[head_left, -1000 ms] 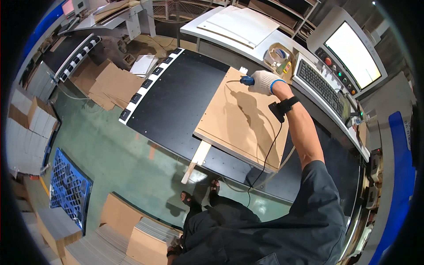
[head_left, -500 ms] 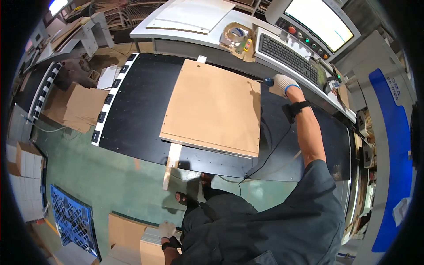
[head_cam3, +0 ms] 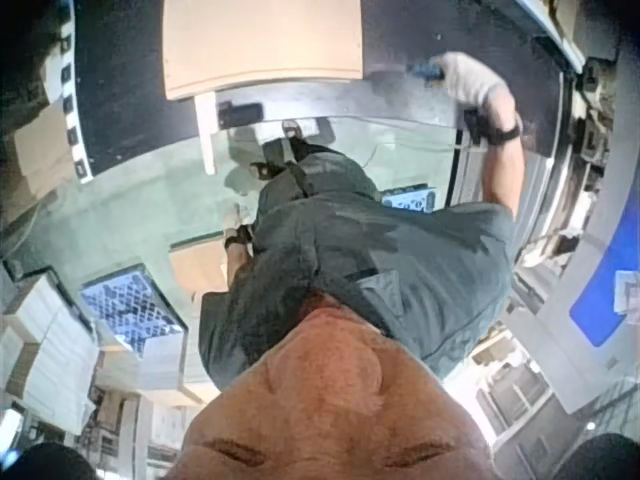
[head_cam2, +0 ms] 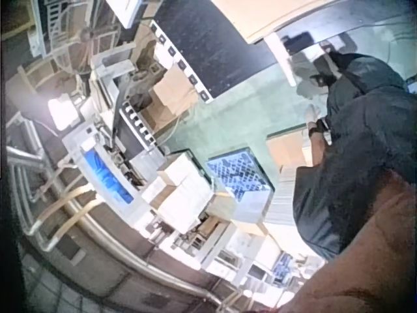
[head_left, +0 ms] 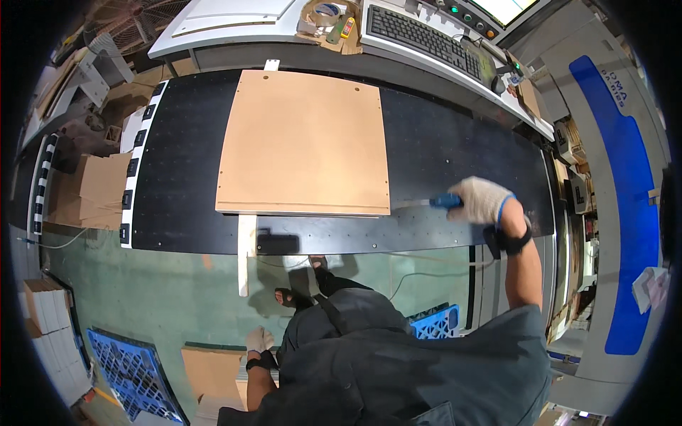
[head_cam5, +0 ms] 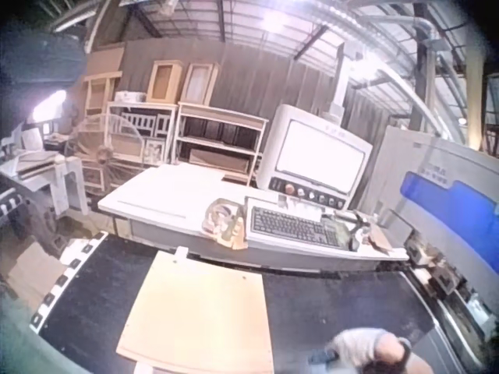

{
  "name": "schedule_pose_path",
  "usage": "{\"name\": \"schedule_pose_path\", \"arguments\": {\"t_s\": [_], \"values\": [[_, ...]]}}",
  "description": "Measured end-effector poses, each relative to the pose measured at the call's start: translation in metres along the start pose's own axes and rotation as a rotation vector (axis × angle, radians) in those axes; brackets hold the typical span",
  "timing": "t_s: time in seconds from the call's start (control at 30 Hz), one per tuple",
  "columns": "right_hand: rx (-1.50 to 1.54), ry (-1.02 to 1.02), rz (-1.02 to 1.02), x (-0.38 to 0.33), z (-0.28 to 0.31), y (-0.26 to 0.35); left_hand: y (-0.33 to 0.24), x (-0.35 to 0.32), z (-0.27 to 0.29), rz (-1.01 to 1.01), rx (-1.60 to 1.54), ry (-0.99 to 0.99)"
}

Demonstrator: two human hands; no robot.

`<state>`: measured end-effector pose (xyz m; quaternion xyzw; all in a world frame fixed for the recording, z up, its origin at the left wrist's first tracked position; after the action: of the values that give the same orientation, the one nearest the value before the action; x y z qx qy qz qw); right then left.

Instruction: Transferring wooden furniture panels from a stack to a workbench and using a handheld applicator tool on them.

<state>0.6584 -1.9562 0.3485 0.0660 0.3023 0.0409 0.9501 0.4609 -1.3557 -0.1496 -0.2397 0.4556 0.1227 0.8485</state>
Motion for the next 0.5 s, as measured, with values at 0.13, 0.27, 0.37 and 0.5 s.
{"name": "schedule_pose_path", "arguments": {"t_s": [0.13, 0.27, 0.37, 0.5], "values": [[0.168, 0.013, -0.027, -0.021, -0.017, 0.016, 0.015, 0.021, -0.013, -0.106, 0.161, -0.059], [0.155, -0.09, -0.084, -0.011, -0.026, 0.01, 0.017, 0.03, -0.016, -0.24, 0.272, -0.115], [0.184, -0.134, 0.07, 0.011, -0.033, 0.047, 0.061, 0.032, -0.055, 0.298, -1.319, 0.181], [0.094, -0.132, 0.089, 0.055, -0.04, 0.088, 0.009, -0.003, -0.041, 0.336, -1.433, 0.038]]}}
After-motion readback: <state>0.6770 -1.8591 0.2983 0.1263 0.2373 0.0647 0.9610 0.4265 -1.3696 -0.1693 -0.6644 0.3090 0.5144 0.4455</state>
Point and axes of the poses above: each hand's wrist, its own x-axis towards the middle knuckle, its own z-axis out of the back of the hand, y = z × x, the point moved 7 cm from there along x, towards the middle knuckle, and after that the axes turned 8 degrees about z, right-handed, at the moved point
